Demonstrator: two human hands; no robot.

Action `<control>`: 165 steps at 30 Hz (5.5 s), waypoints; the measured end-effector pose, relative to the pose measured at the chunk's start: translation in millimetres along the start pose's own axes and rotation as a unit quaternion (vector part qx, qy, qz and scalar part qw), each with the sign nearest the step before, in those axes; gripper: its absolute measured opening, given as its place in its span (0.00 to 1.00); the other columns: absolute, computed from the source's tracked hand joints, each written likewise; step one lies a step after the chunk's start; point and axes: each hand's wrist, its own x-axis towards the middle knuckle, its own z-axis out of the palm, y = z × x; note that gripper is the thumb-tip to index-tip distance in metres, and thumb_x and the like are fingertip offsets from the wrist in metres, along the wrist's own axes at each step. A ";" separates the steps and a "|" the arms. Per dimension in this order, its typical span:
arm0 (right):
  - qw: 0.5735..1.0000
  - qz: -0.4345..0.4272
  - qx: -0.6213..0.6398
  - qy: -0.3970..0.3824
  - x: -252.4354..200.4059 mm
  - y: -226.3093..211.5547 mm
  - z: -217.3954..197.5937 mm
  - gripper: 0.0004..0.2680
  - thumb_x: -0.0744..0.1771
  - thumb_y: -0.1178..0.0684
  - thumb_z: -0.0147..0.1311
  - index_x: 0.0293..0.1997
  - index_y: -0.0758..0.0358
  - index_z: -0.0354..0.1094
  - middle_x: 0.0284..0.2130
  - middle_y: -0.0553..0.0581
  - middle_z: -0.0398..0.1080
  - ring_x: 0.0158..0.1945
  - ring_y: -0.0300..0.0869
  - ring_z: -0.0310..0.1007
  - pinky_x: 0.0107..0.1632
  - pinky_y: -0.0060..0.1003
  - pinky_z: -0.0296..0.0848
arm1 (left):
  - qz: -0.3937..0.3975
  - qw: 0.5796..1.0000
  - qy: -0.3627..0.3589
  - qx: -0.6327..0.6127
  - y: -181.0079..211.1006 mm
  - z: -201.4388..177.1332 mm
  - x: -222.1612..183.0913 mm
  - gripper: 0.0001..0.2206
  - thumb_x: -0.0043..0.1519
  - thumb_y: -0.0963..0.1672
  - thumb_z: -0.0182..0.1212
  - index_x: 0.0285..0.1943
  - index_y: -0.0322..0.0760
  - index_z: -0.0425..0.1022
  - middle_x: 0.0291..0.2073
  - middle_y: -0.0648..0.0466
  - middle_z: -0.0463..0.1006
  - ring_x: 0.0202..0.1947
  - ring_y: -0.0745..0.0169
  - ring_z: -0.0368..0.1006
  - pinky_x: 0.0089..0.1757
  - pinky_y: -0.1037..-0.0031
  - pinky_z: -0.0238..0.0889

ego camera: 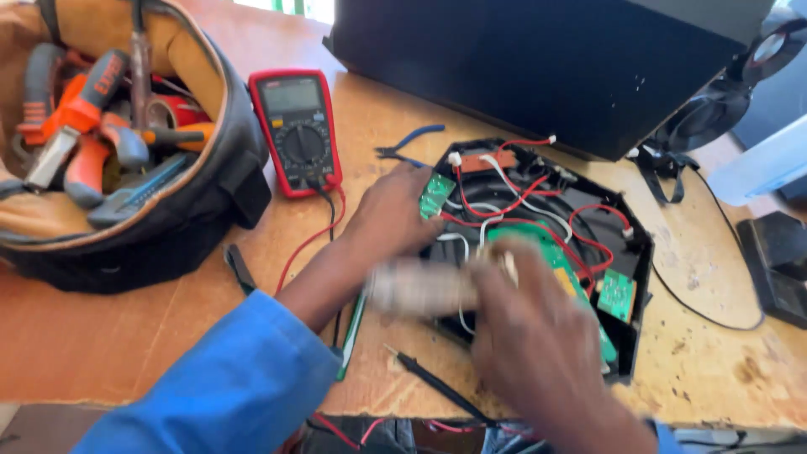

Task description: Soldering components on a circuit board and cleaning it with liquid and a brush.

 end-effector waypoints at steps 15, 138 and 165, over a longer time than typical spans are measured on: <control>0.974 -0.068 0.109 -0.188 94.2 67.0 12.1 0.16 0.64 0.33 0.59 0.40 0.53 0.65 0.32 0.54 0.67 0.33 0.50 0.67 0.37 0.47 0.60 | -0.056 0.998 -0.029 -0.017 26.6 -9.0 -8.2 0.23 0.51 0.50 0.65 0.56 0.44 0.74 0.52 0.43 0.76 0.50 0.34 0.74 0.47 0.52 0.66; 0.938 0.323 0.125 -0.006 -37.1 93.8 -62.9 0.07 0.65 0.45 0.57 0.37 0.46 0.81 0.32 0.43 0.84 0.20 0.39 0.78 0.33 0.36 0.72 | -0.063 0.996 -0.060 -0.009 48.1 -29.4 -16.3 0.29 0.53 0.50 0.61 0.67 0.52 0.71 0.44 0.49 0.75 0.48 0.41 0.75 0.48 0.59 0.64; 0.896 0.246 0.296 0.220 -62.3 200.9 -60.4 0.09 0.79 0.56 0.38 0.54 0.75 0.58 0.53 0.70 0.71 0.55 0.51 0.72 0.60 0.41 0.70 | -0.111 0.991 -0.072 0.026 53.9 -35.8 -15.0 0.31 0.52 0.50 0.66 0.69 0.49 0.71 0.55 0.52 0.77 0.57 0.52 0.72 0.56 0.64 0.59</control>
